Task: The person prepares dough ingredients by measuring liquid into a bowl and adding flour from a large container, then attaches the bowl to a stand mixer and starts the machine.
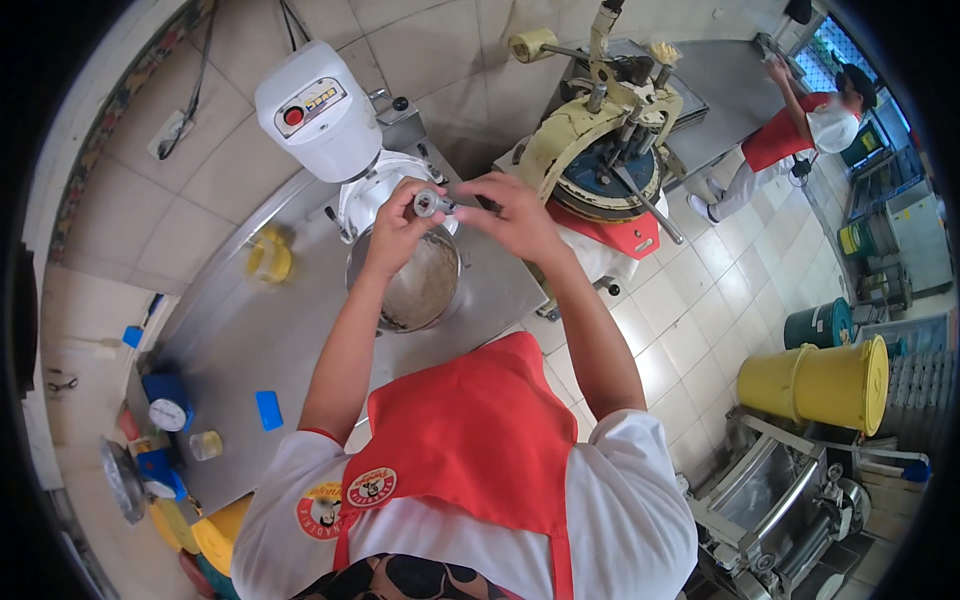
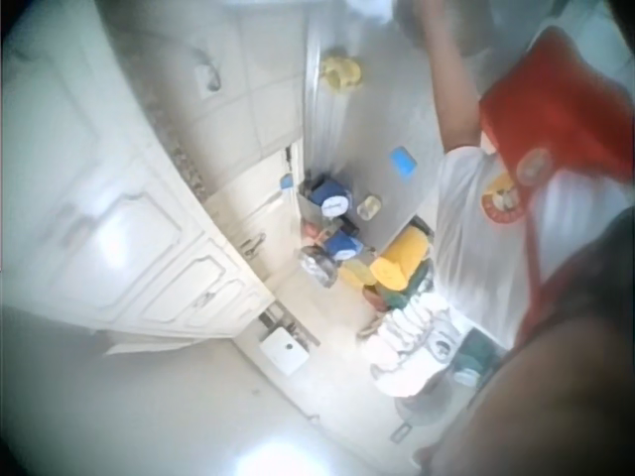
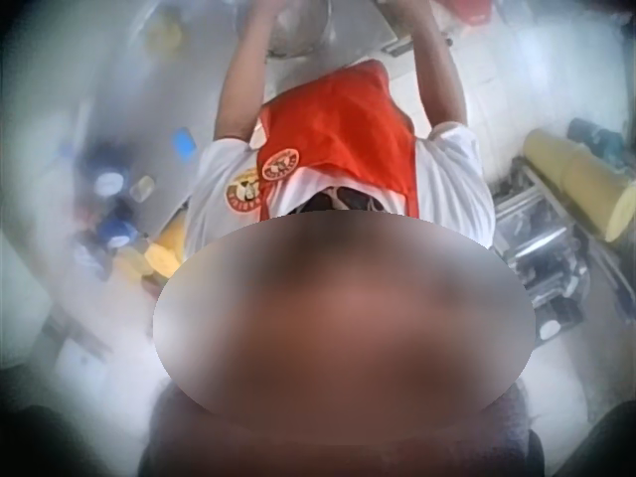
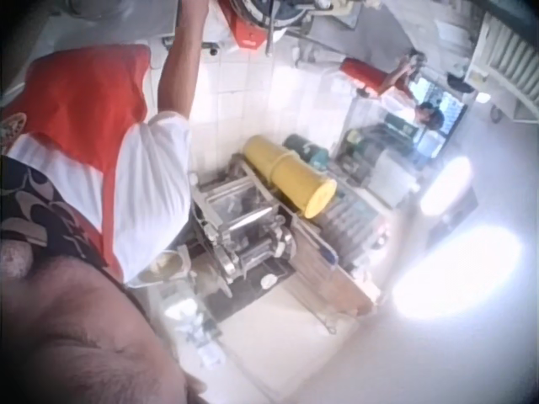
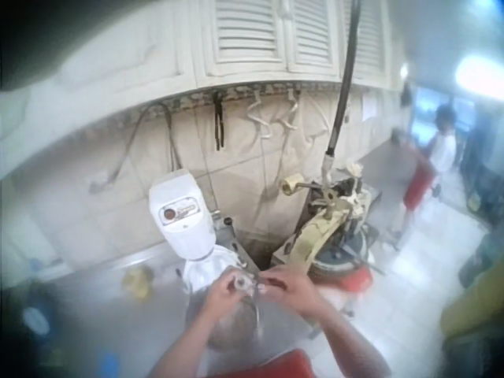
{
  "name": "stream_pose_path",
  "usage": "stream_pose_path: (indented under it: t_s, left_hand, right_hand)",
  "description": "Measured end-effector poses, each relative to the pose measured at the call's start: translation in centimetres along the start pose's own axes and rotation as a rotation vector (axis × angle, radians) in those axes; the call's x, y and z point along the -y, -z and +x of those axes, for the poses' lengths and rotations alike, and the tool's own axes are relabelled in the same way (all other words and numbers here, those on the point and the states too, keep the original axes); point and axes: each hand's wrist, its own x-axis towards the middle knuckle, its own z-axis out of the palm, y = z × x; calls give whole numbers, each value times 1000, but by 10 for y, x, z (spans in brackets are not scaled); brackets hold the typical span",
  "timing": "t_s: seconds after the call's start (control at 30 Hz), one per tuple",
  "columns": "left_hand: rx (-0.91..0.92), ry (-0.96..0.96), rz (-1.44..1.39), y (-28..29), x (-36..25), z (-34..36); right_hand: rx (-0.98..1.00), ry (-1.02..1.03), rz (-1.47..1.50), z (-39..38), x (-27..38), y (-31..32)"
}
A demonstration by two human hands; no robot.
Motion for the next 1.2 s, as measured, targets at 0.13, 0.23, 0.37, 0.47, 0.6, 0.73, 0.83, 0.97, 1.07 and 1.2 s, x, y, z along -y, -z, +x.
stream_pose_path:
  t_s: [0.13,0.23,0.37,0.47,0.6,0.73,0.83,0.97,1.07,1.2]
  left_hand:
    - [-45,-33,-7,-6,-11,0]
    - [-39,-31,58,-8,-20,-4]
    - [-88,-121,207,-16,-32,-12]
    - [-141,-179,281,-15,-32,-14]
    - [-340,54,47,-8,-22,-8]
    - [-440,185,-159,0,-3,-6]
    - [-442,212,-271,0,-1,-9]
    - [-372,199,-109,-14,-9,-7]
    - [-313,86,-2,-21,-8,-2]
    - [-464,224,-91,-15,-19,-11]
  right_hand:
    - [88,-110,87,7,-5,-10]
    - [109,-217,363,8,-13,-10]
    - [130,-354,364,10,-19,-5]
    - [-104,-198,-121,12,-29,-1]
    - [-237,-423,-325,0,-76,33]
    - [-326,34,-680,-19,-91,41]
    - [-414,-143,-293,-30,-54,14]
    - [-124,-156,-226,-25,-9,-21]
    - [-120,-66,-304,-24,-24,-33]
    - [-244,304,-337,-22,-25,-37]
